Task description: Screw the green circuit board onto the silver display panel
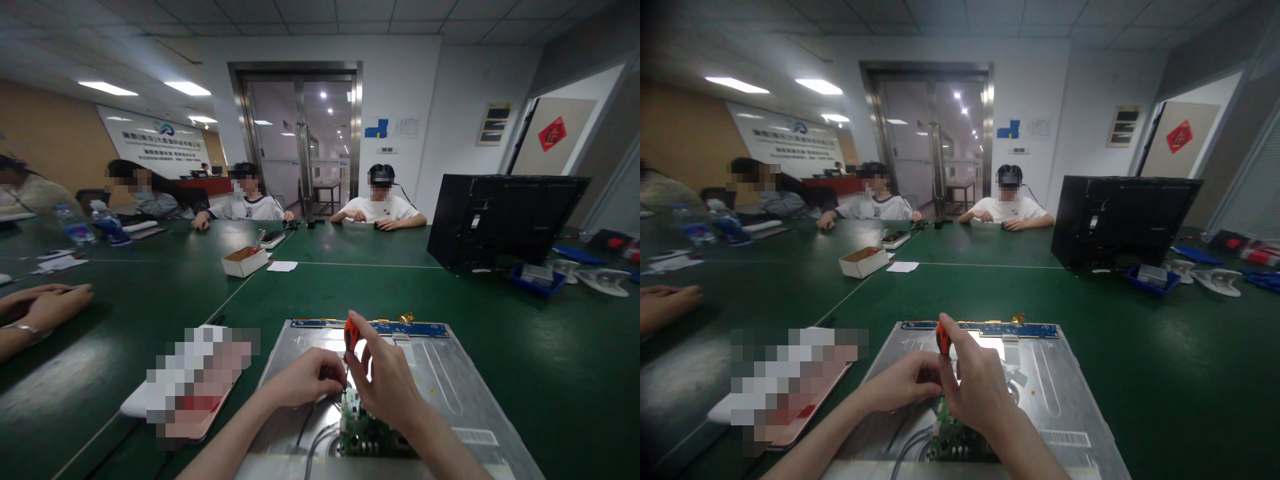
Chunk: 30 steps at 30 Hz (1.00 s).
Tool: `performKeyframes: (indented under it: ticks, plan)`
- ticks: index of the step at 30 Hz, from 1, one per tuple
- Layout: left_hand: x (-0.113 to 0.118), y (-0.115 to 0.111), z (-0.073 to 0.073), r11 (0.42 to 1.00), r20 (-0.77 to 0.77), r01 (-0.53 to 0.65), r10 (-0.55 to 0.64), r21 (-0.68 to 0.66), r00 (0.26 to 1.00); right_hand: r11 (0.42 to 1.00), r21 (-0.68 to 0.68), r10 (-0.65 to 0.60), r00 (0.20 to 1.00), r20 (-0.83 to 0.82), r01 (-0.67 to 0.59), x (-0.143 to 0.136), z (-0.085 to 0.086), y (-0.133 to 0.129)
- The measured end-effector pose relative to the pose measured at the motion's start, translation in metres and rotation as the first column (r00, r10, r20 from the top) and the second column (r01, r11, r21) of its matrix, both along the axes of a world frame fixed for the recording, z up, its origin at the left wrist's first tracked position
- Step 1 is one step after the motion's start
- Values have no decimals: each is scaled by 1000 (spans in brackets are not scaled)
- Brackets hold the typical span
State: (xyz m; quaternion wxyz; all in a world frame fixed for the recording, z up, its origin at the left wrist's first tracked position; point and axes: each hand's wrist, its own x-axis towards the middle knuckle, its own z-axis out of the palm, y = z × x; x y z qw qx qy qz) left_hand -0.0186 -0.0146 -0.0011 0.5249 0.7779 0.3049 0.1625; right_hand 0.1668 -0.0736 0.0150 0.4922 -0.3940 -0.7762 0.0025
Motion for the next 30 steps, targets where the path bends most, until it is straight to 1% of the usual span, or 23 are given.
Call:
performKeyframes:
  ticks: [4, 7, 14, 18, 22, 26, 30]
  plan:
    - [1, 0, 2, 1000, -8, -18, 18, 0, 1000, 999, 45, -30, 999, -10, 31, -1, 1, 2]
    - [1, 0, 3, 999, -15, -37, 37, 6, 999, 997, 75, -16, 1000, 1, 15, -2, 4, 1]
    - [0, 2, -2, 1000, -11, -28, 28, -5, 1000, 998, 8, 59, 998, 3, -59, 0, 5, -2]
    - [-2, 1, -3, 999, -13, -32, 32, -1, 999, 999, 34, 14, 1000, 5, -14, -1, 3, 0]
    - [-1, 0, 0, 999, -9, -44, 44, 2, 999, 998, 56, -33, 999, -3, 33, -2, 2, 2]
    - [0, 0, 4, 999, -4, -48, 48, 21, 999, 997, 80, -22, 1000, 10, 21, -2, 3, 1]
    - [-1, 1, 2, 999, -3, -40, 40, 7, 999, 999, 41, 29, 999, 17, -30, 0, 5, -1]
